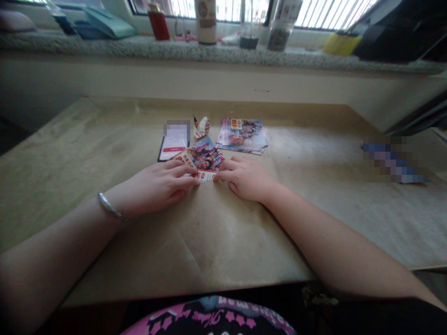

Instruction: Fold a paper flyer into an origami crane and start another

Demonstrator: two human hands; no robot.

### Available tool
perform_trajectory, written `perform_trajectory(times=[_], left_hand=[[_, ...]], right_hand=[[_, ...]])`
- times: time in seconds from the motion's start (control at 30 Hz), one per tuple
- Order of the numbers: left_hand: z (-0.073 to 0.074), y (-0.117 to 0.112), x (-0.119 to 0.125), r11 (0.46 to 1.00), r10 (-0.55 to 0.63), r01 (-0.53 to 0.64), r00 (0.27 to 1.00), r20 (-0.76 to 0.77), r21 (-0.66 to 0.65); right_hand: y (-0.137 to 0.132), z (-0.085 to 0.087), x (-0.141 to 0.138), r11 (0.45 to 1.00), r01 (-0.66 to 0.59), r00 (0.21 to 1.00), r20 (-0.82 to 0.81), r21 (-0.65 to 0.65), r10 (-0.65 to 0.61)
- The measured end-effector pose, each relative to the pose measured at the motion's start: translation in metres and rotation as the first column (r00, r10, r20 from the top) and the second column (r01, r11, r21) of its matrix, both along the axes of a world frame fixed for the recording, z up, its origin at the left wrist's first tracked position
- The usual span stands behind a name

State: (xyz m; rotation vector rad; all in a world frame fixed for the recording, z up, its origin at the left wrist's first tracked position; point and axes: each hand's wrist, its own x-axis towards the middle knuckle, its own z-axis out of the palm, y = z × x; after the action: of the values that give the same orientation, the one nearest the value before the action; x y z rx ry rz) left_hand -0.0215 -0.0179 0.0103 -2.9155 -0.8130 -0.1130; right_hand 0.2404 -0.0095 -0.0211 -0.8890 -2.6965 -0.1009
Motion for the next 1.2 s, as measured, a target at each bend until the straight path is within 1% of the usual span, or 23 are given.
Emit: perform_trajectory(times=[0.17,0.27,0.33,0.47,0.7,0.83,1.03,1.2], left_hand=[[0.001,0.006,-0.004,1.0,-0.021,0.021,1.0,0.001,-0.023],[0.002,0.008,-0.008,0.999,-0.042,0.041,0.999,-0.009,-0.018],[0.004,0.007,-0.009,0.999,-0.036,0.036,0.999,-0.021,-0.01],[0.007,0.005,-0.009,1.0,-0.019,0.019,0.999,-0.037,-0.019],[0.011,0.004,-0.013,0.994,0.03,-0.036,0.998,-0.062,-0.105],[0.013,0.005,-0.019,0.989,0.061,-0.069,0.996,-0.06,-0.131],[0.018,0.009,-0.026,0.973,0.091,-0.108,0.992,-0.093,-0.203],[0.019,0.01,-0.029,0.967,0.104,-0.125,0.989,-0.103,-0.223]], right_hand=[[0.0,-0.001,0.0,1.0,0.004,1.0,0.003,0.008,-0.004],[0.001,-0.001,0.0,1.0,0.0,1.0,0.02,0.006,0.0],[0.001,0.0,0.0,1.0,-0.004,1.0,0.026,0.006,0.004],[0.0,0.001,0.0,1.0,0.004,0.999,0.032,0.015,-0.005],[-0.001,0.001,0.0,1.0,-0.002,1.0,0.024,0.025,0.002],[-0.001,0.001,-0.001,0.999,-0.009,1.0,0.023,0.032,0.009],[-0.001,0.001,-0.001,0.996,-0.034,0.999,0.028,0.085,0.031],[-0.004,0.003,-0.004,0.997,-0.029,0.998,0.061,0.074,0.024]])
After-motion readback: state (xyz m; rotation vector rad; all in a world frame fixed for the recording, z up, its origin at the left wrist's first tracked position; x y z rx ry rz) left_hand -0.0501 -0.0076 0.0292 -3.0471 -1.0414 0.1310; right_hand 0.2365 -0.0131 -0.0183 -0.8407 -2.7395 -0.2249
